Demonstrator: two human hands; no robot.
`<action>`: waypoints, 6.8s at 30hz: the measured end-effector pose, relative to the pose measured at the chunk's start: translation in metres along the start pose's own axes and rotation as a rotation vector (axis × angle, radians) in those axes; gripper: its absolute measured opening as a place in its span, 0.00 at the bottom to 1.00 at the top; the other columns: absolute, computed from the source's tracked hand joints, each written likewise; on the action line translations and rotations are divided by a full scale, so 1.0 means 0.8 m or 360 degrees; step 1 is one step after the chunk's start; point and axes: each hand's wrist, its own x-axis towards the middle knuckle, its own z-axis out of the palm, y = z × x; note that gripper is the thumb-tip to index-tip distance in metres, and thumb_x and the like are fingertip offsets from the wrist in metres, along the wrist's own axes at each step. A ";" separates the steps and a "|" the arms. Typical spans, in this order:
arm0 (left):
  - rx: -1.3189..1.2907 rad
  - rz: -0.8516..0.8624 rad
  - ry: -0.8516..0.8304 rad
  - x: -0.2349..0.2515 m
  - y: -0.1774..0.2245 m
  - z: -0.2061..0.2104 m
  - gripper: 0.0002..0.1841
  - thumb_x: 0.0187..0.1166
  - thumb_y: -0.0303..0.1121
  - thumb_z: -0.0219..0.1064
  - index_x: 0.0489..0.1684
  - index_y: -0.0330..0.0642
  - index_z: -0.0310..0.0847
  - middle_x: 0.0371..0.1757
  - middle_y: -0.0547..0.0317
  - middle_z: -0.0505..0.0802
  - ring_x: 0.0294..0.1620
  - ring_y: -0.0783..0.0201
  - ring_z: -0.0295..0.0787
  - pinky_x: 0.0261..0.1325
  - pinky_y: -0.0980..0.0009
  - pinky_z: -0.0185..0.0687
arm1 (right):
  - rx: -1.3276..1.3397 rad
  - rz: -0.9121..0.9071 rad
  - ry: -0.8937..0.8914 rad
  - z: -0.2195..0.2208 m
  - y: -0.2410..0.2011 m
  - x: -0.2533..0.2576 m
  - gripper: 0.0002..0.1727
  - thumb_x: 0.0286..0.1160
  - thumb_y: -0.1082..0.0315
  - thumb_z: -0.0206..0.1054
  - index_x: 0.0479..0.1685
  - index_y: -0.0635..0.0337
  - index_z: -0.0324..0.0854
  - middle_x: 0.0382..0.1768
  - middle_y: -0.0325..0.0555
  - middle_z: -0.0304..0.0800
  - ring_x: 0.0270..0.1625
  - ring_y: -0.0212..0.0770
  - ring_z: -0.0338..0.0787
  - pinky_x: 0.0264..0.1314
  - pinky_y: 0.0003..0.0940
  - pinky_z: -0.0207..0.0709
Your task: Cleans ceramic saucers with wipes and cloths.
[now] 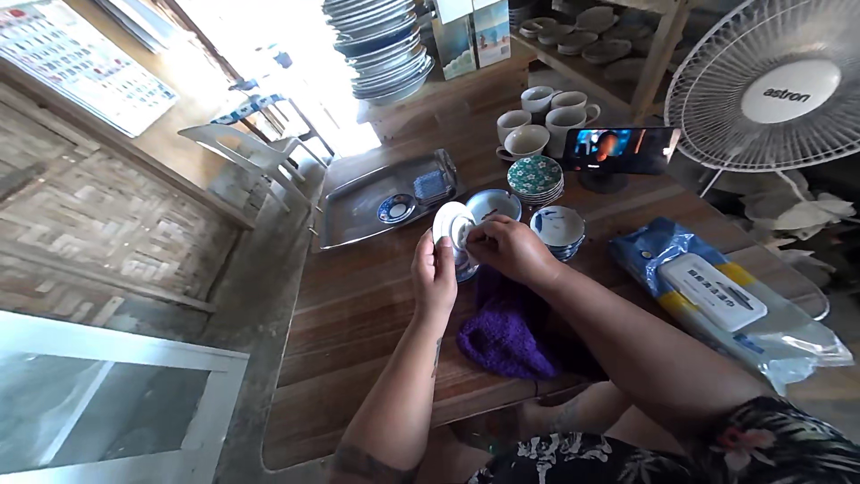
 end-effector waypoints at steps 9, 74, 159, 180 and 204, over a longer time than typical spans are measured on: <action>0.0125 0.0141 -0.0125 -0.001 0.007 0.005 0.16 0.89 0.33 0.53 0.63 0.31 0.78 0.51 0.51 0.89 0.47 0.71 0.88 0.53 0.71 0.86 | -0.0096 -0.0044 0.0436 0.003 0.006 0.002 0.07 0.73 0.68 0.73 0.44 0.60 0.91 0.42 0.50 0.91 0.46 0.47 0.92 0.49 0.46 0.86; 0.0011 0.0342 0.0262 0.002 0.003 0.009 0.18 0.84 0.27 0.56 0.63 0.19 0.78 0.58 0.37 0.90 0.55 0.67 0.90 0.61 0.74 0.84 | -0.0376 -0.0254 0.0392 0.014 -0.009 -0.003 0.15 0.73 0.76 0.67 0.55 0.61 0.93 0.48 0.55 0.94 0.54 0.53 0.92 0.60 0.47 0.86; -0.0035 0.0189 0.0229 0.007 -0.001 0.006 0.19 0.86 0.29 0.54 0.65 0.20 0.76 0.58 0.38 0.89 0.57 0.67 0.89 0.63 0.74 0.82 | -0.0380 -0.0294 0.0275 0.021 -0.003 -0.004 0.25 0.70 0.81 0.61 0.66 0.53 0.90 0.46 0.60 0.89 0.52 0.57 0.89 0.60 0.50 0.84; -0.0056 0.0085 0.0299 0.011 -0.003 0.000 0.19 0.86 0.30 0.55 0.66 0.22 0.76 0.57 0.41 0.89 0.55 0.69 0.88 0.62 0.74 0.82 | -0.0408 -0.0311 0.0156 0.022 -0.001 -0.004 0.25 0.70 0.80 0.62 0.62 0.48 0.92 0.46 0.58 0.89 0.53 0.58 0.89 0.57 0.55 0.84; 0.0021 0.0114 0.0219 0.006 0.002 0.004 0.19 0.86 0.30 0.56 0.64 0.22 0.78 0.56 0.40 0.90 0.53 0.68 0.89 0.60 0.75 0.82 | -0.0487 -0.0146 0.0195 0.017 -0.005 -0.003 0.26 0.71 0.81 0.62 0.68 0.51 0.89 0.50 0.62 0.89 0.56 0.61 0.89 0.62 0.54 0.83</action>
